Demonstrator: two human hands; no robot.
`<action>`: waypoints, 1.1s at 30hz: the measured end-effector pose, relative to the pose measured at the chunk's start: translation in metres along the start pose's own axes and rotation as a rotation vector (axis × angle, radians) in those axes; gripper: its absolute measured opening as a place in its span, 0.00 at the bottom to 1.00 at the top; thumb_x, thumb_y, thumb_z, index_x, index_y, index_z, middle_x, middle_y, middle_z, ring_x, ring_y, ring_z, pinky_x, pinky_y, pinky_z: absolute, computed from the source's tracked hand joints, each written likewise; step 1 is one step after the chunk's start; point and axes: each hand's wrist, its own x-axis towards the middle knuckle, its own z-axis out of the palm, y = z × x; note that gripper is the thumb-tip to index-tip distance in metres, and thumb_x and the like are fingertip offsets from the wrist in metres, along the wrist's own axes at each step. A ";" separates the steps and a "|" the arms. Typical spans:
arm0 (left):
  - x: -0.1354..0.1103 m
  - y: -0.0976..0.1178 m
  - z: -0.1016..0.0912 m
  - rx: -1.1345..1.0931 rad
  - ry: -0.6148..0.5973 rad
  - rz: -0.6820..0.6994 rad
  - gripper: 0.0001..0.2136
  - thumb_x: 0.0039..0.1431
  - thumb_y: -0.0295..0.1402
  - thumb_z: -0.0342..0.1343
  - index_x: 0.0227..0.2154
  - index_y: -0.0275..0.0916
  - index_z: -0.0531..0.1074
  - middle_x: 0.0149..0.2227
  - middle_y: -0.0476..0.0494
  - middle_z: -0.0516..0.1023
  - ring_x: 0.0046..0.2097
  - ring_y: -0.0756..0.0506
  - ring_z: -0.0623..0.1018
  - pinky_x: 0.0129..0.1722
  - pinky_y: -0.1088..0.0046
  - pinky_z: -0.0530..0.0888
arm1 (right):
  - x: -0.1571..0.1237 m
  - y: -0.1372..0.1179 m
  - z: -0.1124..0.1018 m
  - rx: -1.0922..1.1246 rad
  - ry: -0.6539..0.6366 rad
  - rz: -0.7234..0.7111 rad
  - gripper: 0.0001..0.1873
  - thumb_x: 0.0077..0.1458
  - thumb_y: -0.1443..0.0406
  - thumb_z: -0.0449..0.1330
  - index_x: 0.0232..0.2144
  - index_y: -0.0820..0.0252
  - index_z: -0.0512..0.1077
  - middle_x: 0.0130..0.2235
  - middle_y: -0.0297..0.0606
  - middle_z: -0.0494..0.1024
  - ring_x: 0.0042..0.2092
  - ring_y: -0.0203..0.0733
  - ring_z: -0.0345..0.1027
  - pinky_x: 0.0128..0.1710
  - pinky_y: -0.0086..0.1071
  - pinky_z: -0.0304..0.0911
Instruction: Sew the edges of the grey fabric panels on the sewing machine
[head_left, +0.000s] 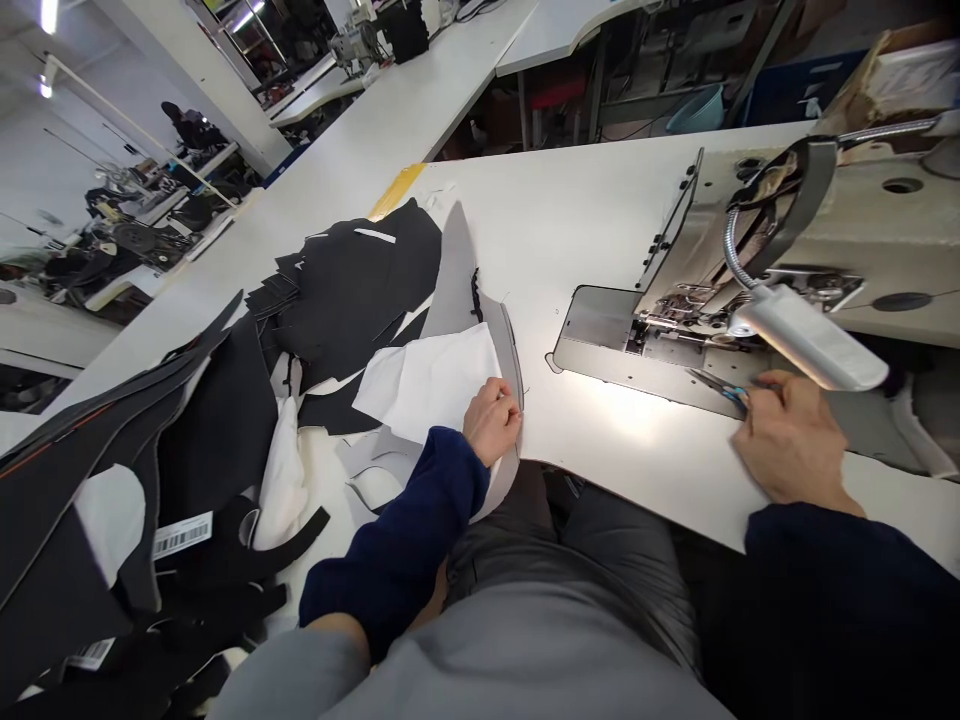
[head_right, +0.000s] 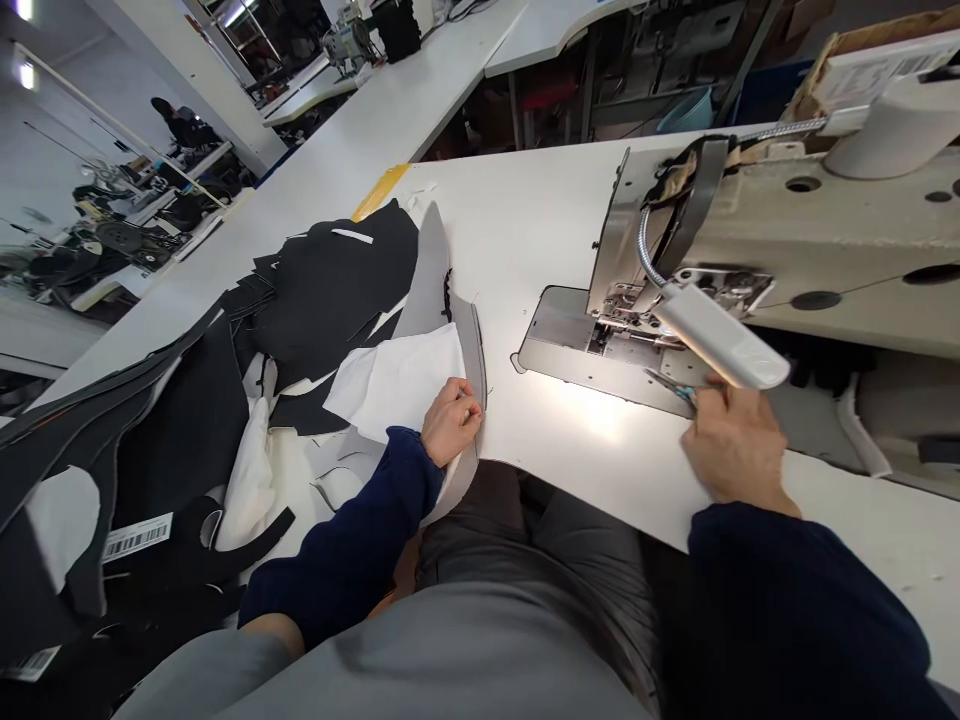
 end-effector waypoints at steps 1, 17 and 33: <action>0.000 -0.002 -0.001 -0.112 -0.008 -0.015 0.06 0.55 0.25 0.55 0.23 0.36 0.68 0.44 0.45 0.65 0.31 0.52 0.67 0.34 0.71 0.69 | -0.002 -0.013 -0.005 0.079 0.002 -0.004 0.10 0.56 0.69 0.51 0.36 0.64 0.72 0.48 0.52 0.70 0.43 0.45 0.63 0.30 0.34 0.51; -0.017 0.021 -0.028 -0.326 0.020 0.081 0.05 0.56 0.27 0.54 0.26 0.36 0.69 0.39 0.45 0.64 0.31 0.52 0.66 0.34 0.73 0.69 | -0.028 -0.201 -0.010 0.198 -0.361 -0.348 0.25 0.67 0.54 0.38 0.40 0.62 0.69 0.37 0.41 0.71 0.24 0.34 0.60 0.22 0.32 0.36; 0.045 -0.018 0.001 0.172 -0.207 0.383 0.25 0.60 0.46 0.52 0.58 0.43 0.61 0.64 0.41 0.57 0.67 0.36 0.50 0.63 0.43 0.45 | -0.053 -0.047 -0.042 0.090 -0.004 -0.414 0.17 0.62 0.64 0.50 0.52 0.63 0.65 0.52 0.50 0.71 0.55 0.53 0.62 0.54 0.48 0.55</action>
